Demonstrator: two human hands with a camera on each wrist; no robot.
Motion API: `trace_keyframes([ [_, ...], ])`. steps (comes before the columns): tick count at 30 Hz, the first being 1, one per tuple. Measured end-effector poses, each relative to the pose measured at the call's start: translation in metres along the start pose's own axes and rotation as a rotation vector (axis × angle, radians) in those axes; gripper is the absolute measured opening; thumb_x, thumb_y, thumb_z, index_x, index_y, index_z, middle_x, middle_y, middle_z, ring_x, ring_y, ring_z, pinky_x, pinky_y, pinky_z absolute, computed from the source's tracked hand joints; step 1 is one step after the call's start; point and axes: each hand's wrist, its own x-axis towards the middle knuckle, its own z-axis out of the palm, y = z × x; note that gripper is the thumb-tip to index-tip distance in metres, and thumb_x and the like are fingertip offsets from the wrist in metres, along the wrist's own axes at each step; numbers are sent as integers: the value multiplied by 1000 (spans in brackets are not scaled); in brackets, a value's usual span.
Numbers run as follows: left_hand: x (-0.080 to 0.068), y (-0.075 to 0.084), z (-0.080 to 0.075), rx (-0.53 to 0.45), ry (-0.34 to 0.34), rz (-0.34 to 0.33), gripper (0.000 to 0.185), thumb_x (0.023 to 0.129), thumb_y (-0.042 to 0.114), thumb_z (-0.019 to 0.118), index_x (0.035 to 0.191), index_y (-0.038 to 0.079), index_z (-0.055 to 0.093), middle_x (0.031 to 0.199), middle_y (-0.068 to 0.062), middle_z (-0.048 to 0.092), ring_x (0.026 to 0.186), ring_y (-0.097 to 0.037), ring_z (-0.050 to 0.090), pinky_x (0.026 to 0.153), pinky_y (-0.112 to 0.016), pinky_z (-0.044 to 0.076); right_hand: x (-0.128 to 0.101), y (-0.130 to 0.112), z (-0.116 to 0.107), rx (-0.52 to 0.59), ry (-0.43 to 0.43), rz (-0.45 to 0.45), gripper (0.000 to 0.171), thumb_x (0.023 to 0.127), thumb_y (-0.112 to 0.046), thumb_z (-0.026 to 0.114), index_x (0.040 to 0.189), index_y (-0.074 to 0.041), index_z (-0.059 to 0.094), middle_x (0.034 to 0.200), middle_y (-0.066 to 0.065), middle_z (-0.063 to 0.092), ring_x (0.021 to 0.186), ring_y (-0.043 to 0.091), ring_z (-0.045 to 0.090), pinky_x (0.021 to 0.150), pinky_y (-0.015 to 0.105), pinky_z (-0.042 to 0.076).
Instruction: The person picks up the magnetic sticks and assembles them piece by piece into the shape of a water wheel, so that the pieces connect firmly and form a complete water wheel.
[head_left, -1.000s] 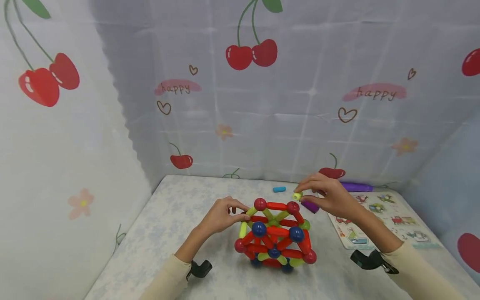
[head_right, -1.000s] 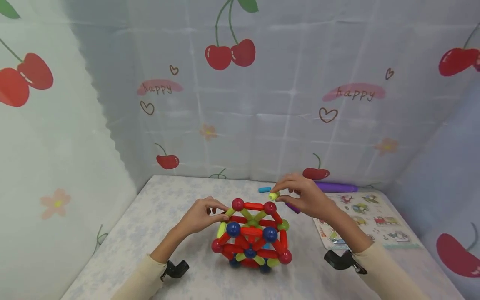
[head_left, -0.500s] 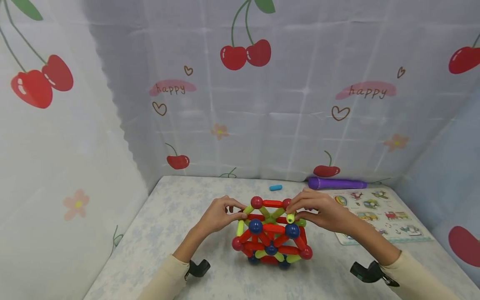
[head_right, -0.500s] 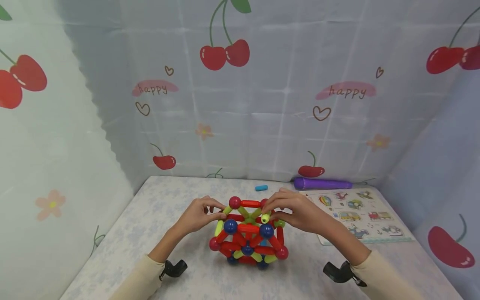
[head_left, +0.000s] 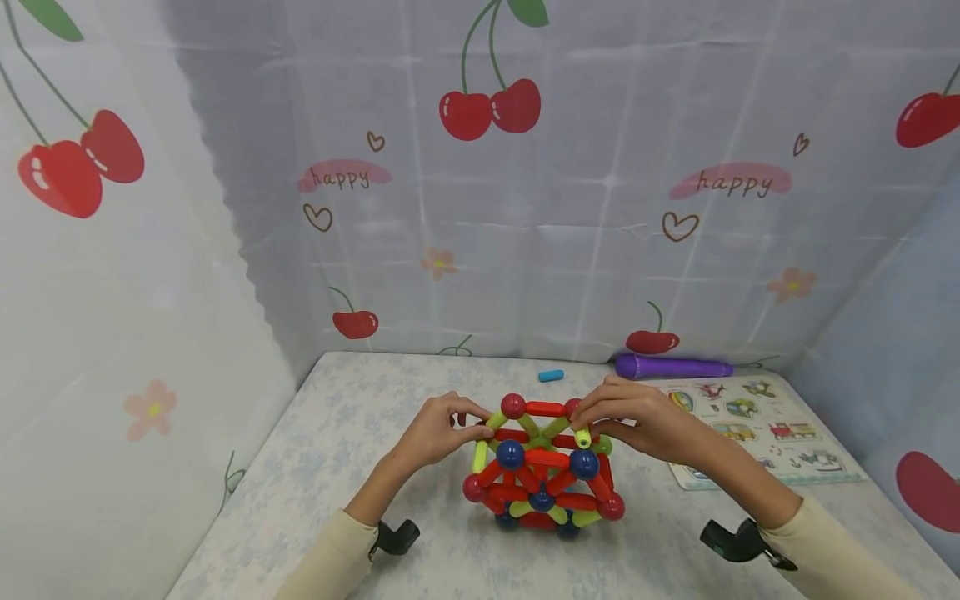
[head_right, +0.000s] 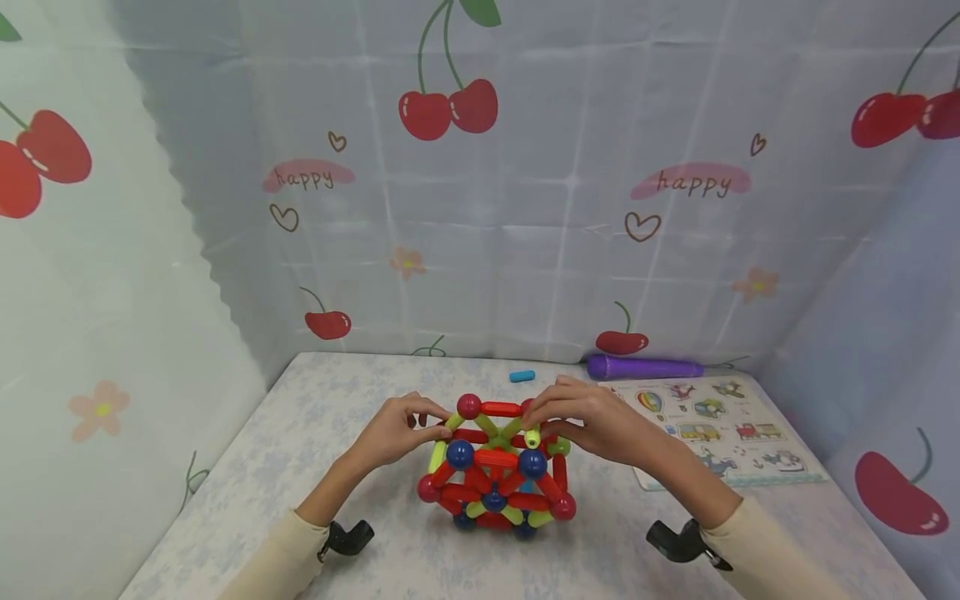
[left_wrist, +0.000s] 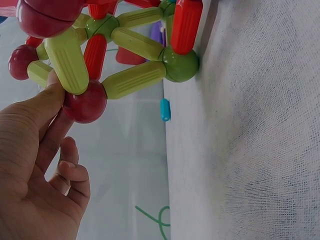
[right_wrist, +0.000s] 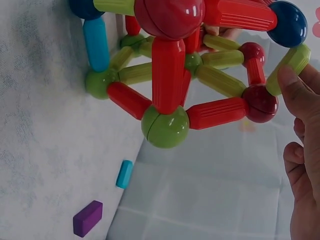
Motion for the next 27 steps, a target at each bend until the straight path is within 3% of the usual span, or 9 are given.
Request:
trace_keyframes([
  [5,0,-1,0,0,7,0,21,93,24,87,114,23,86,90,17,74,80,-11,54,65,-27,45,1,1,0,-32,-5,-26,18,102,-20,71,118,-19,81,119,-8,78,97,7,62,78,13,49],
  [11,0,-1,-1,2,11,8,20,93,25,87,113,23,86,90,17,73,79,-10,54,64,-26,44,1,1,4,-99,-14,-79,22,109,-26,61,115,-21,82,118,-11,77,87,4,53,70,8,42],
  [17,-1,-1,-1,1,11,17,20,93,25,87,114,23,86,91,16,73,79,-10,54,63,-26,44,1,0,6,-101,9,-105,26,111,-28,57,115,-21,82,117,-10,77,87,5,55,70,8,43],
  [22,-1,-1,-1,1,8,32,21,93,24,87,114,23,86,93,15,75,79,-10,54,65,-27,45,0,-1,4,-47,-16,-74,19,101,-12,74,116,-19,82,118,-8,77,91,6,58,74,10,45],
  [27,-1,-1,-1,6,3,60,21,94,25,86,115,22,86,95,13,77,79,-9,54,66,-26,47,3,3,-6,100,-7,13,48,81,15,85,118,-15,82,118,-1,78,102,12,66,78,16,53],
])
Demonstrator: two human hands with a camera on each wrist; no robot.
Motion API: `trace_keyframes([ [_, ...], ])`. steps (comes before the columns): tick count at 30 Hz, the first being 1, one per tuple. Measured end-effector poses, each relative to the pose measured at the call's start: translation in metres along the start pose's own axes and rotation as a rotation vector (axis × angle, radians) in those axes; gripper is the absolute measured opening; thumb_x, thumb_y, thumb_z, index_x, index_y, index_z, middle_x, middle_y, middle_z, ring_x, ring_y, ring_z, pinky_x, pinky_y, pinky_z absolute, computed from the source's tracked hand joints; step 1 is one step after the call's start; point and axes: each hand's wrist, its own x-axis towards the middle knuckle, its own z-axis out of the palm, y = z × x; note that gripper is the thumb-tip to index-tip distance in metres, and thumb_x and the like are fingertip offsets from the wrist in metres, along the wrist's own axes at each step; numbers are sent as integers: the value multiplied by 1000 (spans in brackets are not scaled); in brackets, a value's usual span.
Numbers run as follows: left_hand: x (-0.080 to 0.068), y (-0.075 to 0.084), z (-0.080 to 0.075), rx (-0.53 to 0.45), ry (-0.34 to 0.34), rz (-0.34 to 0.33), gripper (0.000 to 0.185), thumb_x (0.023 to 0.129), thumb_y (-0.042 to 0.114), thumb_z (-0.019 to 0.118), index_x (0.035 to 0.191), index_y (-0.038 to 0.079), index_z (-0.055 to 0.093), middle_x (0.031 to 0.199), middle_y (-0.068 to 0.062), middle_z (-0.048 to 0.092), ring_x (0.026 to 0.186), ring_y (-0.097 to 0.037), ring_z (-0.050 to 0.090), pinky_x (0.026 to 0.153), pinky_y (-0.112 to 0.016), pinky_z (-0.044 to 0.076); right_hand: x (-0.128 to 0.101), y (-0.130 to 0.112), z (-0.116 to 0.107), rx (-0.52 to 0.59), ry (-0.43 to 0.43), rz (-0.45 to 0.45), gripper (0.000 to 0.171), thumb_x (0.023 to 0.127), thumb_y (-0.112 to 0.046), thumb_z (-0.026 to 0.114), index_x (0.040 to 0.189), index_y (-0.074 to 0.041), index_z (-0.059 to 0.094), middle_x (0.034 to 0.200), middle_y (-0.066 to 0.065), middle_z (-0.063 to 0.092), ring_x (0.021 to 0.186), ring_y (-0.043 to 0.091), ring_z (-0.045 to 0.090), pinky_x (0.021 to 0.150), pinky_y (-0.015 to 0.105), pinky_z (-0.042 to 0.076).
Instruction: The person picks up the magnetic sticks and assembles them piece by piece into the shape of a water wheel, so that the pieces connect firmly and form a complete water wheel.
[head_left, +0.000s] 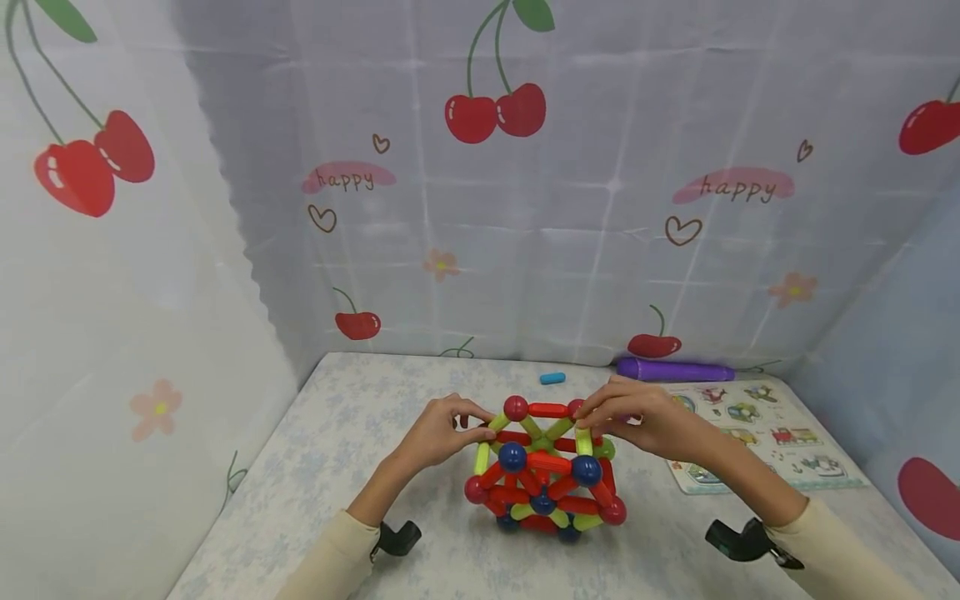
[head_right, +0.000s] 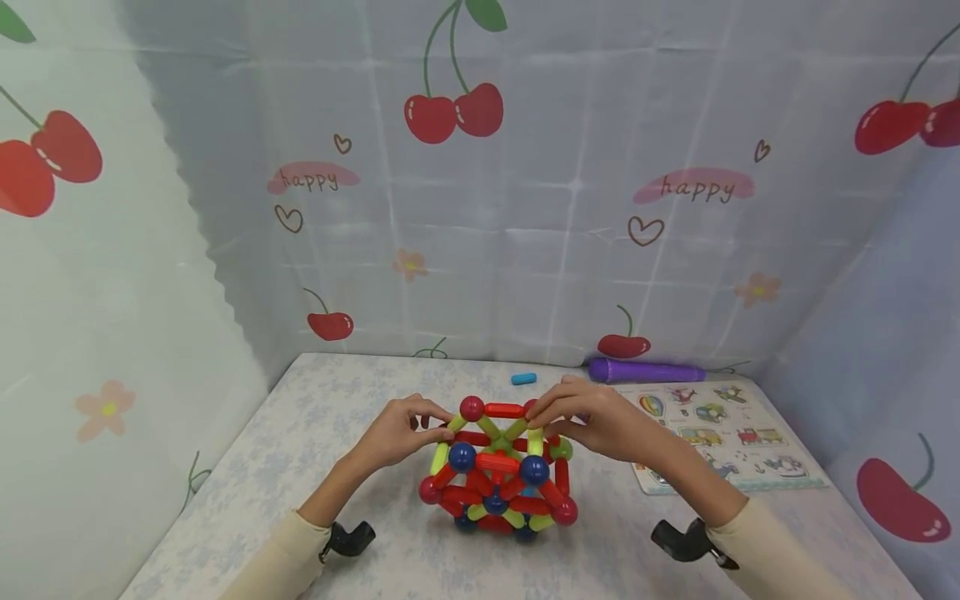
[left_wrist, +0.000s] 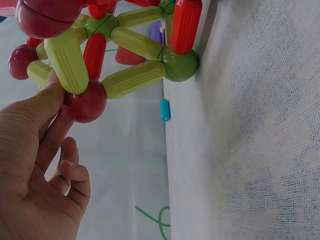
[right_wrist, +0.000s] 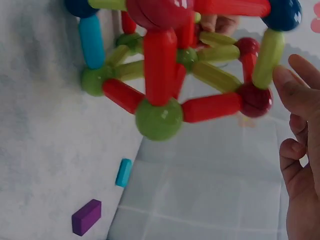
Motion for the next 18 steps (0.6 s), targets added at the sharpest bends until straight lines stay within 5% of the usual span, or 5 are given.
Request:
trace_keyframes([
  [3,0,0,-1,11,2,1,22,94,25,86,115,21,86,96,12,78,79,-8,54,67,-26,47,5,13,-9,31,34,84,47,82,15,85,119,-14,81,116,2,78,103,13,69,73,20,56],
  [9,1,-4,-3,13,3,-30,22,93,25,87,115,21,86,96,13,77,81,-11,56,68,-27,49,9,75,-10,-43,38,250,36,88,5,84,117,-16,80,109,-3,77,70,5,50,59,22,46],
  [18,1,-3,-2,2,-17,-35,23,93,27,87,116,20,86,95,13,77,84,-16,59,69,-25,49,3,160,37,-20,-215,448,24,99,-5,77,123,-6,77,120,14,76,88,11,59,73,25,54],
])
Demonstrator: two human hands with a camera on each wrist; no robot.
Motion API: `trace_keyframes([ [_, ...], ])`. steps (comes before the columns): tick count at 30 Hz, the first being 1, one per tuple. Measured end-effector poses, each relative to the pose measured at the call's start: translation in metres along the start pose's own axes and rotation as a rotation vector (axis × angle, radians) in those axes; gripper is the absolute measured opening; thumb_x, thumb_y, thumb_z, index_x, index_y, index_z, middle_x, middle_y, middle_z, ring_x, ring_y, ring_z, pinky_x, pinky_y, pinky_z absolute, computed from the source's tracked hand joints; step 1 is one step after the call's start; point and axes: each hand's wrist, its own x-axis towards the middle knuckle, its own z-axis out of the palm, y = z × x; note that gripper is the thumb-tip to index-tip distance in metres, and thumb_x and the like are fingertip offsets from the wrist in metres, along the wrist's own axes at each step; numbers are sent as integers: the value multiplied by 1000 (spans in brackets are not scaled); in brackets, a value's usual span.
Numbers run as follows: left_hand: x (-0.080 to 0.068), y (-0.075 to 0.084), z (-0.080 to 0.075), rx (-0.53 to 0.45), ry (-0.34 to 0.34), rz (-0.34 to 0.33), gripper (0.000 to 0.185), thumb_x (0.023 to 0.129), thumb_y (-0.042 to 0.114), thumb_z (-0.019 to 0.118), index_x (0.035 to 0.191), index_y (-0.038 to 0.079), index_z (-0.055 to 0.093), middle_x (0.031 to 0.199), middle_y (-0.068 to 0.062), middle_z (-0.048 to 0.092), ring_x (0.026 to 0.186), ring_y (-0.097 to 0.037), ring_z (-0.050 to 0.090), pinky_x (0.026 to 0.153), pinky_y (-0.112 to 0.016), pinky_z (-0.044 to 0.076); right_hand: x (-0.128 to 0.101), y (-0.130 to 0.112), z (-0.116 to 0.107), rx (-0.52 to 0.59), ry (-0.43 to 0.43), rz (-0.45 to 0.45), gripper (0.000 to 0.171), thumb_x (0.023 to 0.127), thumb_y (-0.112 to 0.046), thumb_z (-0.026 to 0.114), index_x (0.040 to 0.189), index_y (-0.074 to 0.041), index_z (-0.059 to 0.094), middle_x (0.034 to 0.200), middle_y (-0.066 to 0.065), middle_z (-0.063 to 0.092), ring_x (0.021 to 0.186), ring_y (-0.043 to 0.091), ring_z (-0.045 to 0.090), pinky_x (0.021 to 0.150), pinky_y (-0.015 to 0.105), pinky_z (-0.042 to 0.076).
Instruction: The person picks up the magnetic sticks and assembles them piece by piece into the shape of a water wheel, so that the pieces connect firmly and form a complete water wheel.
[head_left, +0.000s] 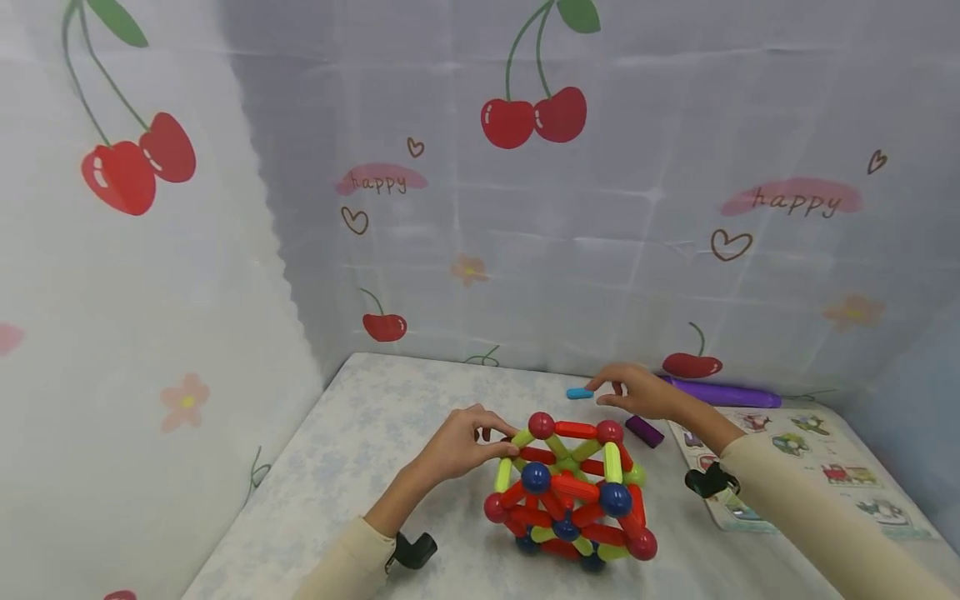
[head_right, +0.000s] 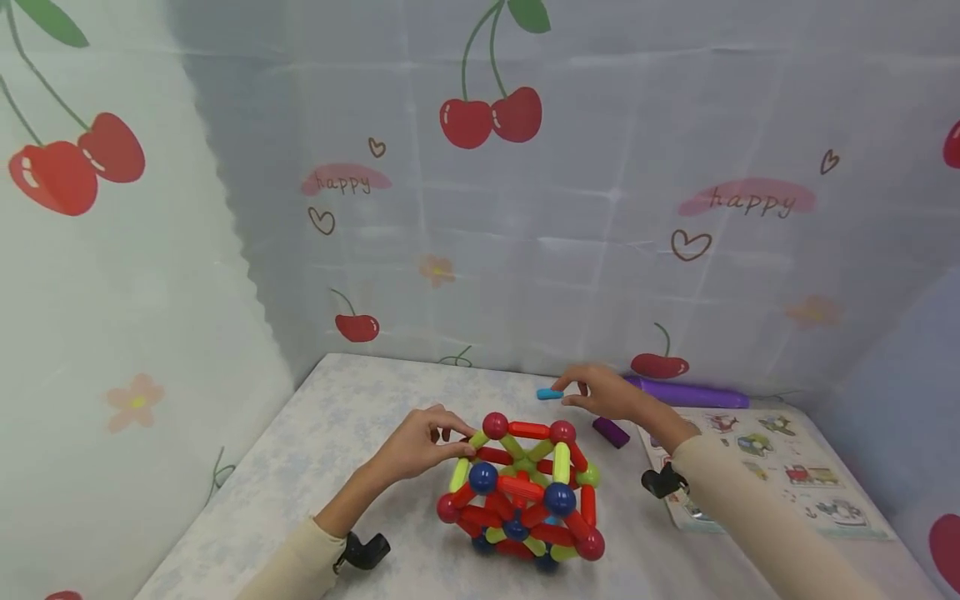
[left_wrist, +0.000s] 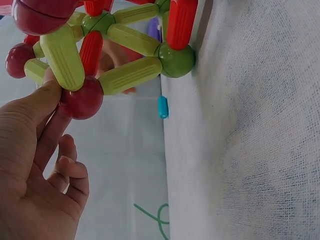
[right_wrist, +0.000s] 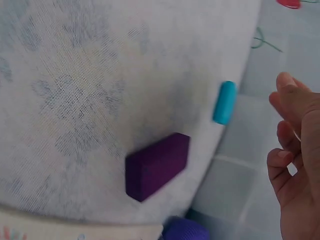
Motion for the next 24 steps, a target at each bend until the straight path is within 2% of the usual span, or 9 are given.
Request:
trace_keyframes([
  [4,1,5,5,-24,-15,38,24,94,27,86,117,19,86,99,11,79,85,-15,58,71,-24,49,3,12,14,3,-36,50,26,99,-2,76,124,0,76,122,17,75,84,14,58,71,26,53],
  [8,2,8,7,-46,-19,62,24,93,25,87,116,18,86,100,9,80,86,-23,61,71,-23,49,8,19,22,-37,-26,115,28,99,-5,77,127,0,75,122,15,75,85,17,59,73,29,55],
  [11,2,8,5,-53,-19,73,24,93,24,87,116,17,86,100,8,80,86,-26,61,71,-22,48,13,23,25,-72,-17,147,29,98,-8,78,126,1,75,120,15,76,96,26,68,84,42,61],
  [15,1,6,3,-49,-10,77,24,92,23,87,116,17,86,100,8,80,85,-20,59,71,-23,49,20,27,28,-97,-7,164,26,98,-9,80,121,1,77,115,14,77,110,35,71,96,56,59],
  [19,1,2,2,-40,-4,67,24,93,24,87,116,17,86,100,9,80,84,-14,57,71,-23,49,26,33,34,-105,-5,164,21,97,-11,81,117,-3,79,111,8,78,107,31,72,95,55,59],
  [24,-1,-5,0,-38,-2,48,24,93,23,87,116,18,86,99,9,79,83,-15,57,70,-23,48,32,35,47,-123,-44,168,19,96,-16,83,114,-9,81,107,1,79,100,22,72,90,48,61],
])
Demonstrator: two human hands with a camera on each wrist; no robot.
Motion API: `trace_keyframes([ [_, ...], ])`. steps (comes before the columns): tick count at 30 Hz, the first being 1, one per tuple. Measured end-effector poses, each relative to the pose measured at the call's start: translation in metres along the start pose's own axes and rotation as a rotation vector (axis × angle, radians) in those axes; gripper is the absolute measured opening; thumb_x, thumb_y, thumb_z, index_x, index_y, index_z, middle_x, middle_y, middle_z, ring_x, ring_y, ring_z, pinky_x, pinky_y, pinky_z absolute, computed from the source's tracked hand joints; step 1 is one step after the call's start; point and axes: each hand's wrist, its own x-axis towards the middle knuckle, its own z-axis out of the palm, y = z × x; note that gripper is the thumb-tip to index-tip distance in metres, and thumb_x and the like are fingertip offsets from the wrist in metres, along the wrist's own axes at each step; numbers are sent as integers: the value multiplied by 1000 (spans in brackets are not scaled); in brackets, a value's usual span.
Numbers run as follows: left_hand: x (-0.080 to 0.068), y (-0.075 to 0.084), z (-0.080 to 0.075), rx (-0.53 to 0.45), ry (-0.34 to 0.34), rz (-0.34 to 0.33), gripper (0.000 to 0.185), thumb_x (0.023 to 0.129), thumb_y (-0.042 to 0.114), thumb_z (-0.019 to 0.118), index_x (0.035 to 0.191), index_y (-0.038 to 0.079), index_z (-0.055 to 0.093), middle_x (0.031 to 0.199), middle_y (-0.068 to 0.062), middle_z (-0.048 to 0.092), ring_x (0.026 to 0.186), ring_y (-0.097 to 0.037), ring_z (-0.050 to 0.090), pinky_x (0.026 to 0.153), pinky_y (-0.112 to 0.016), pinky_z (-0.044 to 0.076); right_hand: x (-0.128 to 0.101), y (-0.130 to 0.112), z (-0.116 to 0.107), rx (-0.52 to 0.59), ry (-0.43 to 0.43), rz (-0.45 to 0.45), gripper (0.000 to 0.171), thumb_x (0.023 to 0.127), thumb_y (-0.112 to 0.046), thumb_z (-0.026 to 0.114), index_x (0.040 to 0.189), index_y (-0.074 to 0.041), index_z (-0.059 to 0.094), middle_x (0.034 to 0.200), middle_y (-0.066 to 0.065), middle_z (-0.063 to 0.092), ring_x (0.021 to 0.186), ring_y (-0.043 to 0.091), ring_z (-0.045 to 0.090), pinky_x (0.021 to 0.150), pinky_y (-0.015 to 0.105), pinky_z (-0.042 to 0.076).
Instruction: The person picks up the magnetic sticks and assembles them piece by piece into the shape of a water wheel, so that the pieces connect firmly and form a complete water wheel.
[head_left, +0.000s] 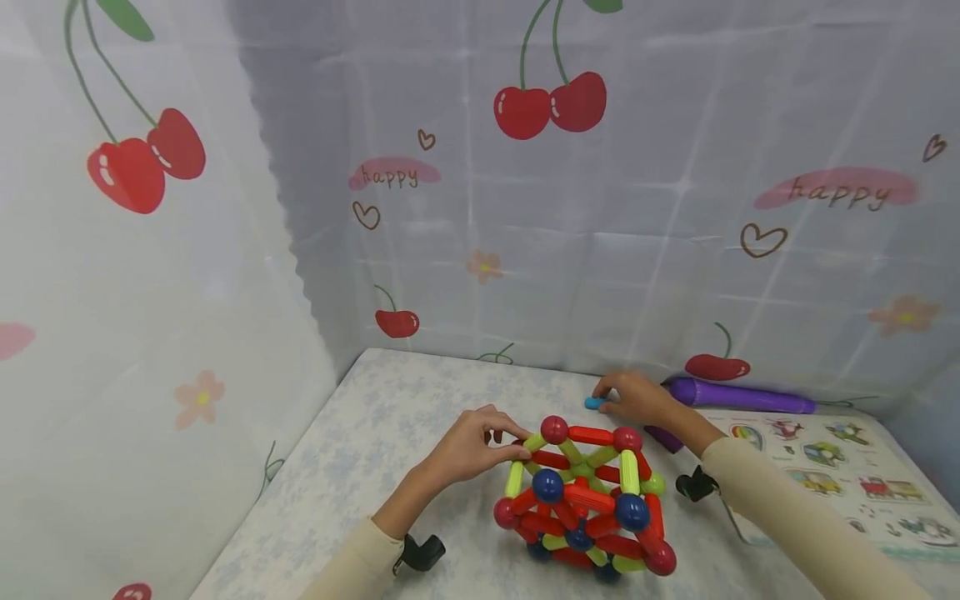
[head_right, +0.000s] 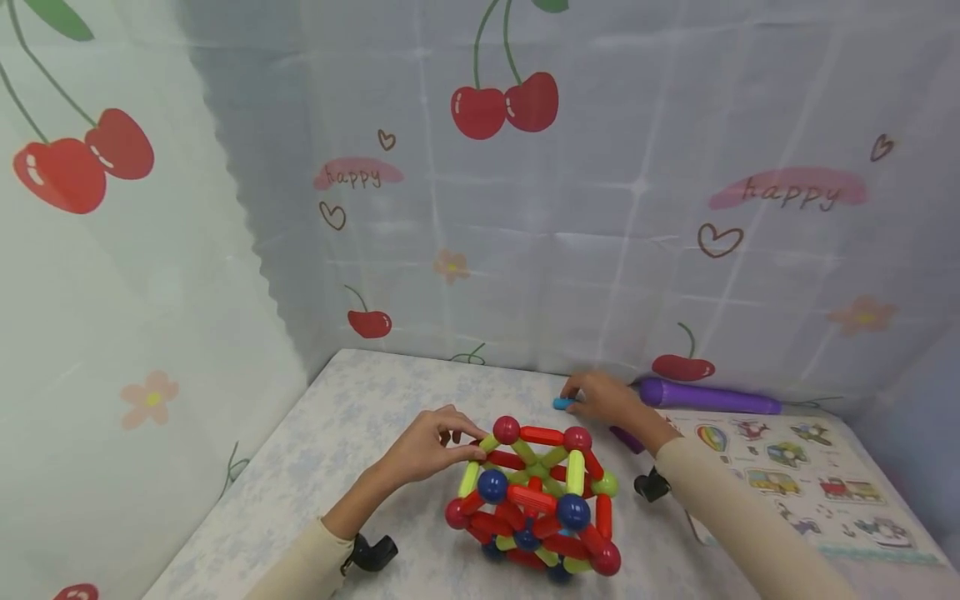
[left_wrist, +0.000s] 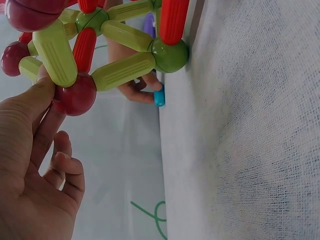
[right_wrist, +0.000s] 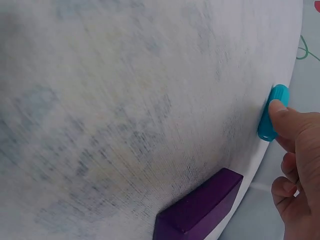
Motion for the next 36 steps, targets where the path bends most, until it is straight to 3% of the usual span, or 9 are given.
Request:
trace_keyframes([
  [4,-1,3,1,0,2,-12,23,94,24,87,116,19,86,98,11,78,83,-16,57,70,-23,48,-11,-10,-8,-24,-12,17,22,98,-15,81,118,-8,80,110,2,78,102,23,72,91,48,61],
  [7,-2,5,0,8,5,-24,23,94,25,86,116,20,86,97,12,77,84,-18,58,70,-24,48,-19,-25,-26,-20,45,-8,22,99,-13,79,120,-7,80,109,2,77,97,20,70,85,42,61],
  [13,-3,5,1,16,10,-22,23,93,25,87,115,19,86,96,11,77,82,-16,58,69,-24,48,-39,-71,-71,57,192,-107,22,98,-10,80,120,-11,81,109,0,75,80,11,52,69,26,48],
  [20,-1,5,2,18,21,-12,22,93,25,87,115,20,86,95,13,77,81,-11,57,70,-25,49,-62,-131,-104,69,283,-267,29,91,-9,86,117,-21,83,111,-9,78,88,9,57,70,28,51],
  [25,0,3,2,15,18,2,22,94,28,86,115,21,86,96,13,77,80,-13,58,69,-26,50,-71,-172,-109,90,273,-410,35,86,-6,90,116,-23,83,110,-13,79,96,8,63,74,29,51],
  [30,-1,3,1,16,19,32,20,95,26,85,114,21,86,96,12,77,78,-7,55,68,-25,49,-72,-198,-101,144,199,-549,37,86,-3,89,118,-19,82,113,-10,80,99,10,66,77,31,51],
  [36,-1,4,0,23,19,52,20,95,28,84,115,22,86,97,12,78,77,-6,52,66,-24,46,-72,-209,-88,125,120,-560,33,88,-4,88,118,-14,82,112,-7,80,93,14,61,74,24,53],
])
